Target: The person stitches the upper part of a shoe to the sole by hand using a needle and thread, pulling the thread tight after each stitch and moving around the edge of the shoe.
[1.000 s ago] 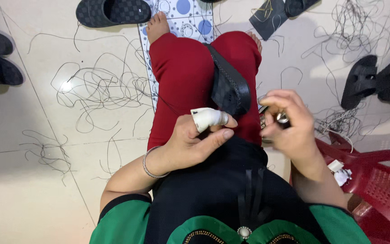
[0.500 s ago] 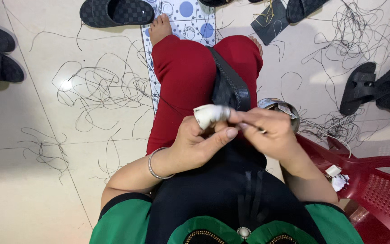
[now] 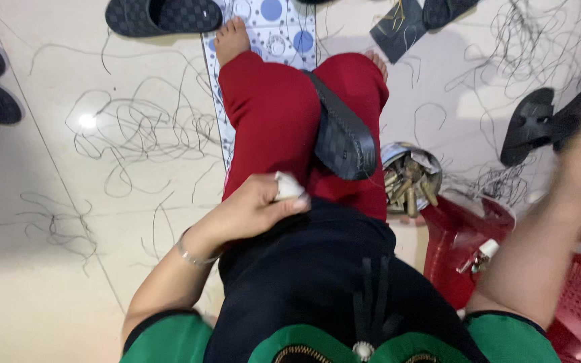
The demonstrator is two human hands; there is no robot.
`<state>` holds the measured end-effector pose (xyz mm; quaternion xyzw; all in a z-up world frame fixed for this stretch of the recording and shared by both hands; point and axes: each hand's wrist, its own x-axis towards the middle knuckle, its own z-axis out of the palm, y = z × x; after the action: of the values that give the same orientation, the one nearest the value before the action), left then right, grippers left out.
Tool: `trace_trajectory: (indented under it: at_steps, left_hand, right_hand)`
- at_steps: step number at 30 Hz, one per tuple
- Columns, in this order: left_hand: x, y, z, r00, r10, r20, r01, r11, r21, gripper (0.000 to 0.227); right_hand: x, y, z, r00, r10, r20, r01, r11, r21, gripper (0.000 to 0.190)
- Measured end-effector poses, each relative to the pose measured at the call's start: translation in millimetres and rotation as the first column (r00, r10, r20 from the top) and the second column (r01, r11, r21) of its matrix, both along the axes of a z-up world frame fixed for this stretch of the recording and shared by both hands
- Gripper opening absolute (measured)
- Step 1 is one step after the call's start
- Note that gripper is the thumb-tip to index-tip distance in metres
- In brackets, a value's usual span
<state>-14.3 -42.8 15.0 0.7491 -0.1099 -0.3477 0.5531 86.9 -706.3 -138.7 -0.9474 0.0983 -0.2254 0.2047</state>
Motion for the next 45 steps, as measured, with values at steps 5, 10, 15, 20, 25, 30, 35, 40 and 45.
trace_trajectory:
  at_steps: [5,10,15,20,25,30,35,40,45]
  left_hand:
    - [41,-26,25,0.896,0.332,-0.296,-0.416,0.389,-0.822,0.037]
    - [47,35,-7,0.753,0.381,-0.536,-0.599,0.063,-0.798,0.047]
    - [64,38,-26,0.671,0.428,-0.605,-0.686,0.049,-0.726,0.045]
    - [45,5,-33,0.487,0.811,0.323,-0.855,0.519,-0.016,0.061]
    - [40,-64,3,0.833,0.351,0.427,-0.277,0.934,-0.227,0.048]
    - [44,91,-60,0.872,0.482,-0.082,-0.45,0.725,-0.522,0.06]
    - [4,198,-141,0.687,0.319,0.652,-0.723,0.21,0.659,0.012]
    - [51,49,-34,0.464,0.359,0.81,-0.754,0.64,0.148,0.015]
    - [52,-42,-17,0.585,0.152,0.797,-0.319,0.946,0.054,0.08]
  right_hand:
    - [-49,342,165,0.442,0.728,-0.524,-0.555,0.681,0.478,0.061]
    - [-41,358,207,0.387,0.886,-0.256,-0.555,0.445,0.703,0.015]
    - [-38,380,179,0.507,0.86,-0.056,-0.254,0.211,0.944,0.077]
    - [-32,360,176,0.699,0.696,-0.164,-0.098,0.32,0.942,0.048]
    - [-14,372,240,0.526,0.848,-0.064,-0.567,0.405,0.717,0.018]
    - [-11,324,246,0.406,0.862,-0.303,-0.721,0.506,0.474,0.063]
    - [-24,328,233,0.315,0.793,-0.522,-0.891,0.436,0.125,0.039]
    - [-20,336,233,0.295,0.717,-0.631,-0.921,0.39,0.012,0.044]
    - [-16,339,240,0.291,0.625,-0.724,-0.942,0.318,-0.104,0.046]
